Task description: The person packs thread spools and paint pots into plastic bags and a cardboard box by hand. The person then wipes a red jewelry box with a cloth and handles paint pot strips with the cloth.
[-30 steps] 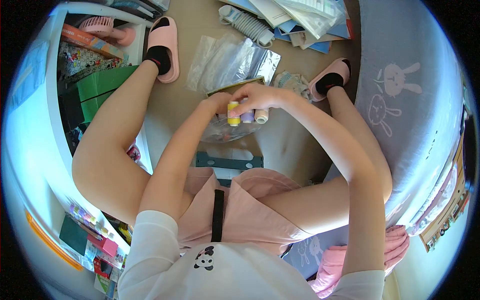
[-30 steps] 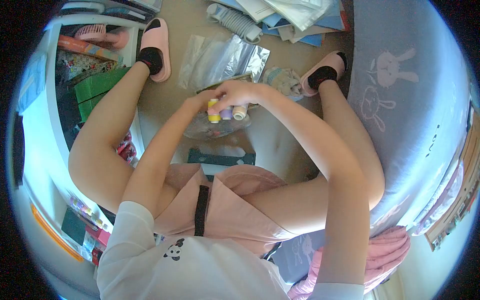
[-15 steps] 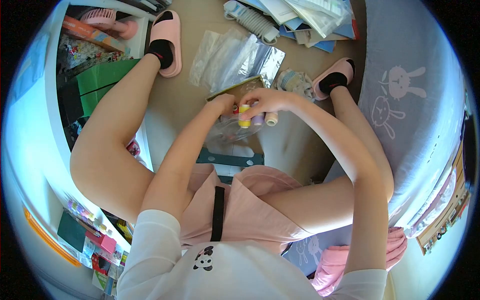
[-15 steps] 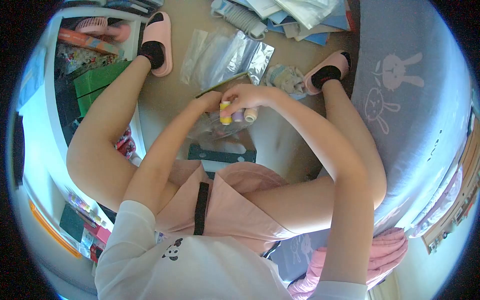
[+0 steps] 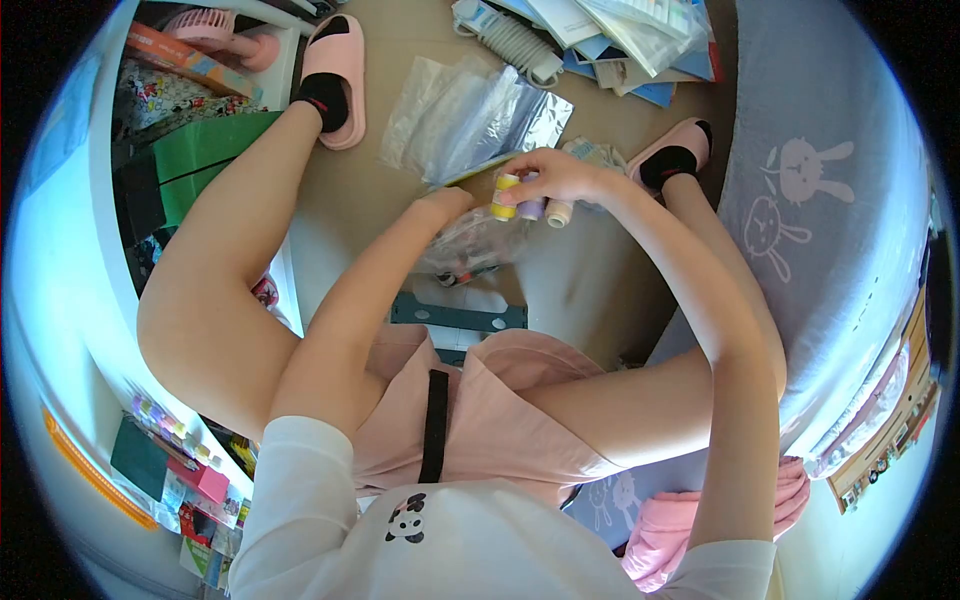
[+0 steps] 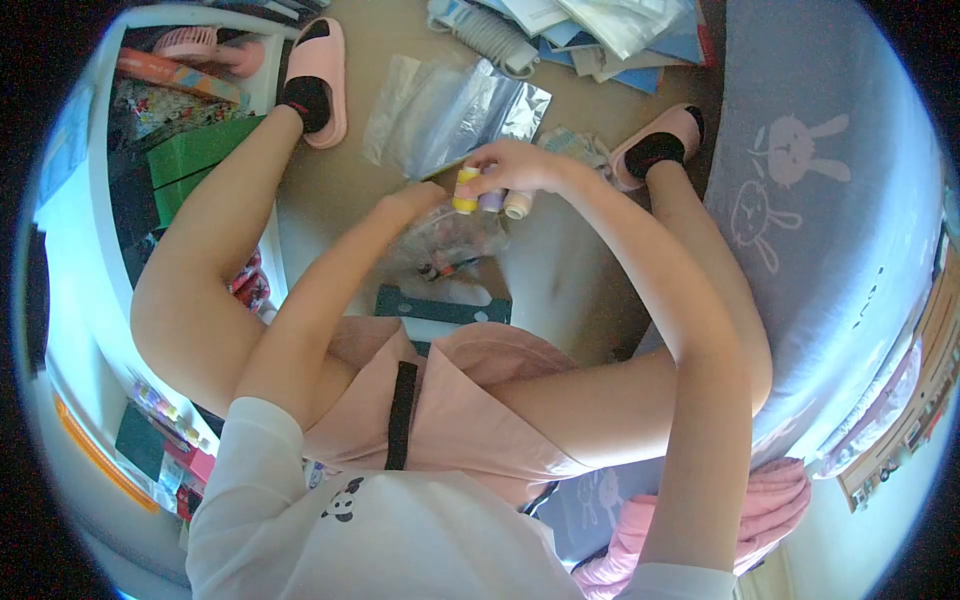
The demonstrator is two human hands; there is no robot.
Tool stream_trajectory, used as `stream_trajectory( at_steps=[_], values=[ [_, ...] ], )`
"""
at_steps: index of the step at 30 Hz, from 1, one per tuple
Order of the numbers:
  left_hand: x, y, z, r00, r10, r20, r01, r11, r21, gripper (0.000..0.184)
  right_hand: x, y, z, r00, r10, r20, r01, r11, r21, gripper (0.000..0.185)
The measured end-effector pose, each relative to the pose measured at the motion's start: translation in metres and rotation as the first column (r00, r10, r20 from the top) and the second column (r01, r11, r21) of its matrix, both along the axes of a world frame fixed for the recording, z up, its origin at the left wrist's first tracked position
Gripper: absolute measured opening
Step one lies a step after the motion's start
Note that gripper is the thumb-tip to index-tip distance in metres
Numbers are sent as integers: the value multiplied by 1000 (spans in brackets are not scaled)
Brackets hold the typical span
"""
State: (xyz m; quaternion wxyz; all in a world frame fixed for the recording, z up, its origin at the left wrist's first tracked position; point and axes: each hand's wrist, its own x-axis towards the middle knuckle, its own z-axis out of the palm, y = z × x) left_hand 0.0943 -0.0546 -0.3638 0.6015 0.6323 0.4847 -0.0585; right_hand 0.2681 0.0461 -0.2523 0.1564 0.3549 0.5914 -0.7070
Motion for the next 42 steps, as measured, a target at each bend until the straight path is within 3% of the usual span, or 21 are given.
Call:
stream_trajectory(
  at_steps=[14,20,23,24,26,28,30,31,33,36,38,41,42],
  values=[
    [21,-29,-12,977,-141,-161,145,989,14,26,-1,-9,-13,998,57,-4,-57,997,-55,43],
    [-4,-6,-18,989,-65,-136,72,996,45,28,1,0,-10,998,-23,-51,30,988,151,41],
    [-23,31,-9,996,-42,-83,52,992,117,28,4,15,-5,994,-83,-69,91,988,125,43],
    [-29,47,-6,997,-41,-65,50,989,141,28,8,18,-11,993,-102,-53,111,973,203,45],
    [-38,78,5,999,-43,-8,43,953,299,29,15,27,-11,992,-129,-11,128,964,235,47],
    [-44,105,15,997,44,-60,-20,932,361,28,19,34,-3,983,-182,23,171,956,239,52],
    [-50,126,26,978,142,156,-200,863,465,29,27,37,-11,979,-200,25,183,935,303,54],
    [-53,134,29,978,146,150,-200,861,467,29,30,38,-18,976,-218,25,193,908,372,56],
    [-55,148,39,909,267,321,-389,819,422,30,33,40,-23,976,-215,46,181,905,386,57],
    [-53,149,57,919,267,290,-369,842,394,29,32,40,-20,972,-232,48,207,931,301,56],
    [-52,146,65,933,247,262,-337,857,389,28,27,38,-21,946,-323,-42,318,887,334,41],
    [-54,142,68,923,272,271,-343,902,262,26,23,35,-35,955,-292,-42,290,904,312,41],
    [-56,142,77,920,320,227,-353,928,122,27,20,34,-31,955,-295,-36,291,906,307,41]
  ],
)
